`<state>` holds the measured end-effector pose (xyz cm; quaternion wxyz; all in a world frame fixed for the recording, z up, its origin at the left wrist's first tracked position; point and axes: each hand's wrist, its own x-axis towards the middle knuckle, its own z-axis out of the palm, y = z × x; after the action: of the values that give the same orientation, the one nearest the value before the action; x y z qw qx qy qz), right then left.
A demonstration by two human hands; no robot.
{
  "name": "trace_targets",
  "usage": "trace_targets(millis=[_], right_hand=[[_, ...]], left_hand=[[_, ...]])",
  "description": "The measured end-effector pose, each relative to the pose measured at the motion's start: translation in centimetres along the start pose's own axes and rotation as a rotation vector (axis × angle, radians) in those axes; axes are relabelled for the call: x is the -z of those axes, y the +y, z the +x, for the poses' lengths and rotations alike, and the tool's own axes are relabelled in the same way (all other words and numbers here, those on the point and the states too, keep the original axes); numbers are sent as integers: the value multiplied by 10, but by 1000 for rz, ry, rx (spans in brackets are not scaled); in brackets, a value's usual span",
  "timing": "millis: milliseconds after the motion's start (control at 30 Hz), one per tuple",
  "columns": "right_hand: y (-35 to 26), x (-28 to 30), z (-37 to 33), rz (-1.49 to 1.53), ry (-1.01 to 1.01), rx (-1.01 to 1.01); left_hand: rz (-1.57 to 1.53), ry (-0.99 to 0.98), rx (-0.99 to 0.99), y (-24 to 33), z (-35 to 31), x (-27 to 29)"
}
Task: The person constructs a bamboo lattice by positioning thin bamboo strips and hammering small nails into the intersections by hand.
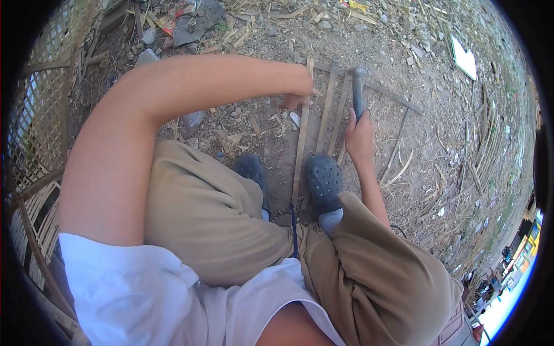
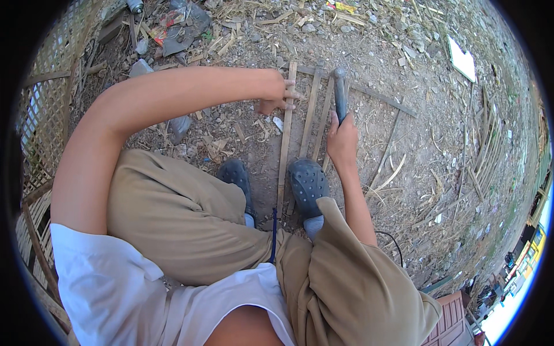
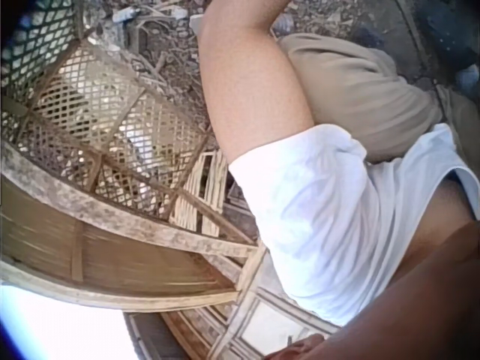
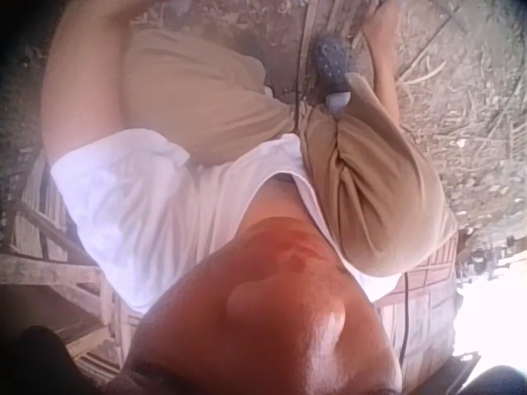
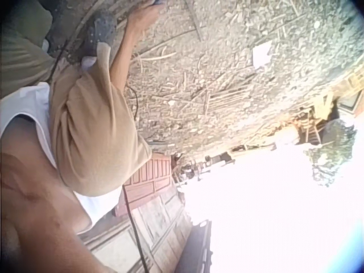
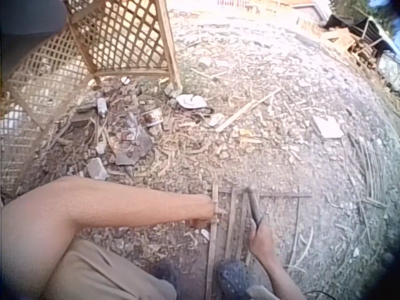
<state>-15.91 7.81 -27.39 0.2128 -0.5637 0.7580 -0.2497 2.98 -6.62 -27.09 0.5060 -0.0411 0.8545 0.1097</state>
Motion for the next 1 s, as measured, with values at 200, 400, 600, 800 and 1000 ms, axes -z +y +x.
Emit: trace_targets(millis=[200,400,600,800,1000], right_hand=[[-26,25,10,96,-61,-80],[-9,19,1,29,-45,-20],[-13,20,-2,50,-11,7],[-27,24,5,16,-184,-60],[-10,7,-8,103,-3,-15]], left_hand=[[-47,-43,26,-1,1,-5],[-54,-55,19,-3,12,-3],[-65,-109,44,-1,-1,2],[-85,-143,65,-5,18,-10],[-81,-118,47,-2,6,7]])
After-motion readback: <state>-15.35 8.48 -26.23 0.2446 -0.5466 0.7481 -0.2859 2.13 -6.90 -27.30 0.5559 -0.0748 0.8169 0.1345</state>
